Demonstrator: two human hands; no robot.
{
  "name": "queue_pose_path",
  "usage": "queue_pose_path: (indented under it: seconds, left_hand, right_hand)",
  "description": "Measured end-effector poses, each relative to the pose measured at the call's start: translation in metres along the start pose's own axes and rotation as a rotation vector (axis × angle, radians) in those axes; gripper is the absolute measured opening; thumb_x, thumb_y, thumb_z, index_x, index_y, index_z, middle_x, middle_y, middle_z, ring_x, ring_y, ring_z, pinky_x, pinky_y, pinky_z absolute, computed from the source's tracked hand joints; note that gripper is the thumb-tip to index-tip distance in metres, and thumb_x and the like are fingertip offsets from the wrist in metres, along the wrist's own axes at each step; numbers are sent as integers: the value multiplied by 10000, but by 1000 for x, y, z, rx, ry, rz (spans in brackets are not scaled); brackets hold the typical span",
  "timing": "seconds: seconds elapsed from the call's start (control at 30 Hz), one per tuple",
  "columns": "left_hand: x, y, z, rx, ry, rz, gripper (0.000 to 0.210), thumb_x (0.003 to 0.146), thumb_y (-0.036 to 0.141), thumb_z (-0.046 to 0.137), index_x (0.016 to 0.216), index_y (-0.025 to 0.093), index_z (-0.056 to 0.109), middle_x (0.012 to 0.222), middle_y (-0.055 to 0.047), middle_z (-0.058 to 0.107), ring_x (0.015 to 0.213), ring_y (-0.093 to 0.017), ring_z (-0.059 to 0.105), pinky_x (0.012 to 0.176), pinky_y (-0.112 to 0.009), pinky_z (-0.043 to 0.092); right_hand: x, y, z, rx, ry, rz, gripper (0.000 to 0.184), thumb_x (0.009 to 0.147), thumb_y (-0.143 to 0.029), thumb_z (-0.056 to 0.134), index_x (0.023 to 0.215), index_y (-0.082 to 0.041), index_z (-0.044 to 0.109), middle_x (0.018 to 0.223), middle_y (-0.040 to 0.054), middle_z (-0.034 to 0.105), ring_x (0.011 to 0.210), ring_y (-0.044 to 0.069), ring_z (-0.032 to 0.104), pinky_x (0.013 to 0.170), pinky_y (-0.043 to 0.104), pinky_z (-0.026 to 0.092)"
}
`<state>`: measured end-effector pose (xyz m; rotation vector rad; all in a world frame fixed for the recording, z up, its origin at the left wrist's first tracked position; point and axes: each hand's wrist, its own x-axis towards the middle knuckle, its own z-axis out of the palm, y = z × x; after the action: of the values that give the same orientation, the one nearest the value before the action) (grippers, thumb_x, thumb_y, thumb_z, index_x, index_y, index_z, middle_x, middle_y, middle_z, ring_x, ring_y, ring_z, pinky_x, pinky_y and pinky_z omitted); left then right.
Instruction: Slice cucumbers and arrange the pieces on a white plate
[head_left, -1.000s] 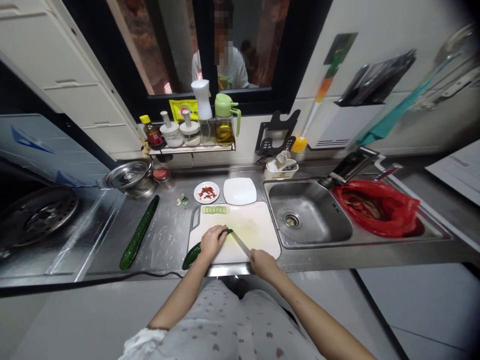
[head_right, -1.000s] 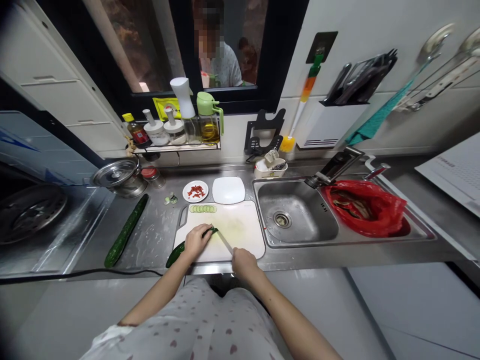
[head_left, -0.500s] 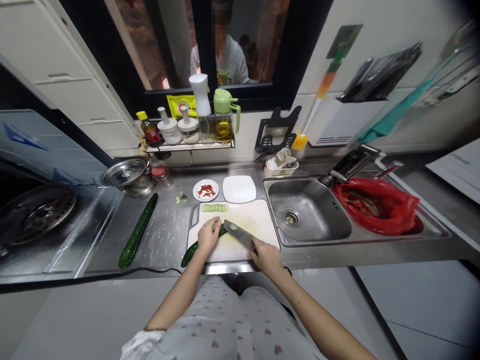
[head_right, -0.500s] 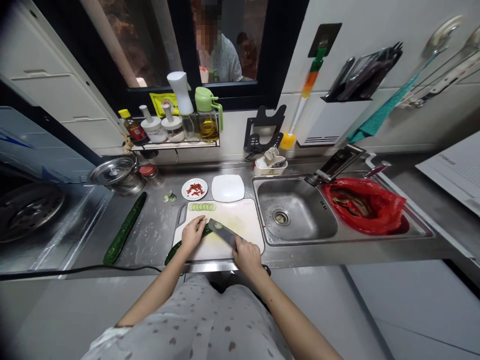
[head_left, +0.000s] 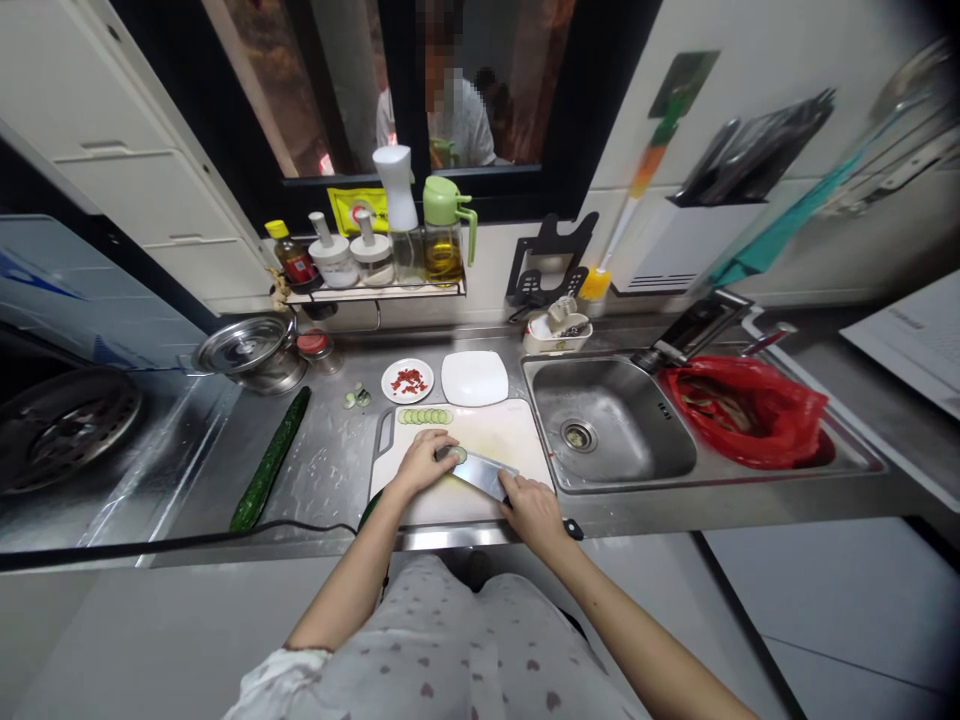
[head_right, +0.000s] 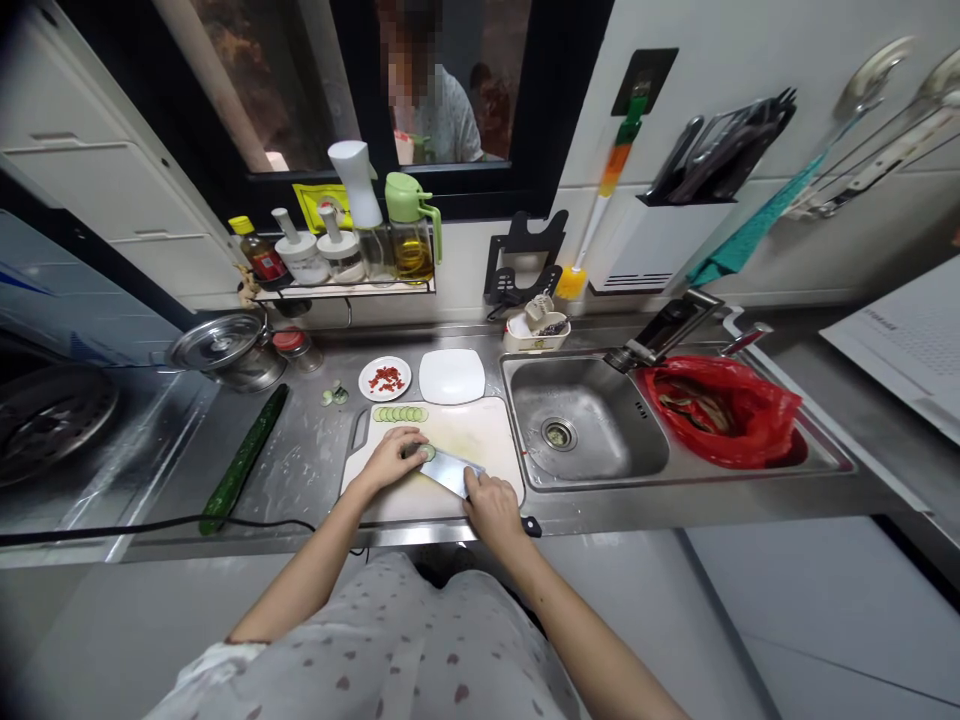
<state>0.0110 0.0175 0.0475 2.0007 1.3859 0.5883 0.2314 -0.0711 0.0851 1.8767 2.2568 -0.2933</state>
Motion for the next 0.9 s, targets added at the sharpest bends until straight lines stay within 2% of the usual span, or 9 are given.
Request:
queue_pose_path:
  seconds: [0.2,0.33,0.43,0.6,0.73,0.9]
  left_hand:
    - [7,1,5,-56,-24,6,157,756,230,651,903,223,707,1097,-51,658,1115,-209,547,1008,-353,404]
    - [14,4,11,-55,-20,-40,76,756,223,644,814,216,693,1002,-39,677,1039,-197,569,955,-328,424]
    - [23,2,16,-59,37,-124,93,767,219,623,829,210,692,908,-29,688,946,-181,594,879,-301,443]
    - [41,-7,25,-109,144,-343,111,782,215,598,852,196,682,761,7,676,721,-129,605,684,-233,436]
    - [58,-12,25,-58,172,-408,98,761,176,610,823,205,679,784,4,696,748,-136,616,693,-236,427]
    - [78,-16,24,41,127,-433,124,775,174,597,850,214,686,812,-17,711,797,-164,626,727,-257,426]
  right_hand:
    - [-3,3,6,23,-10,4,444,871,-307,563,1291,-181,489,1033,105,677,967,235,632,795,295,392]
    - [-7,8,10,64,-27,30,424,884,-305,549,1286,-182,497,1049,106,679,972,228,635,795,286,398]
    - [-11,14,13,94,-39,74,406,885,-303,540,1274,-189,509,1063,97,683,974,229,638,796,288,405]
    - [-15,23,20,146,-52,137,380,888,-291,514,1259,-210,523,1101,83,684,996,219,638,809,284,407]
    - [-16,29,23,155,-55,166,394,884,-295,505,1271,-223,517,1098,75,689,996,212,639,806,279,407]
    - [-17,32,22,157,-51,173,386,880,-296,509,1257,-218,534,1083,70,696,979,212,647,798,277,410]
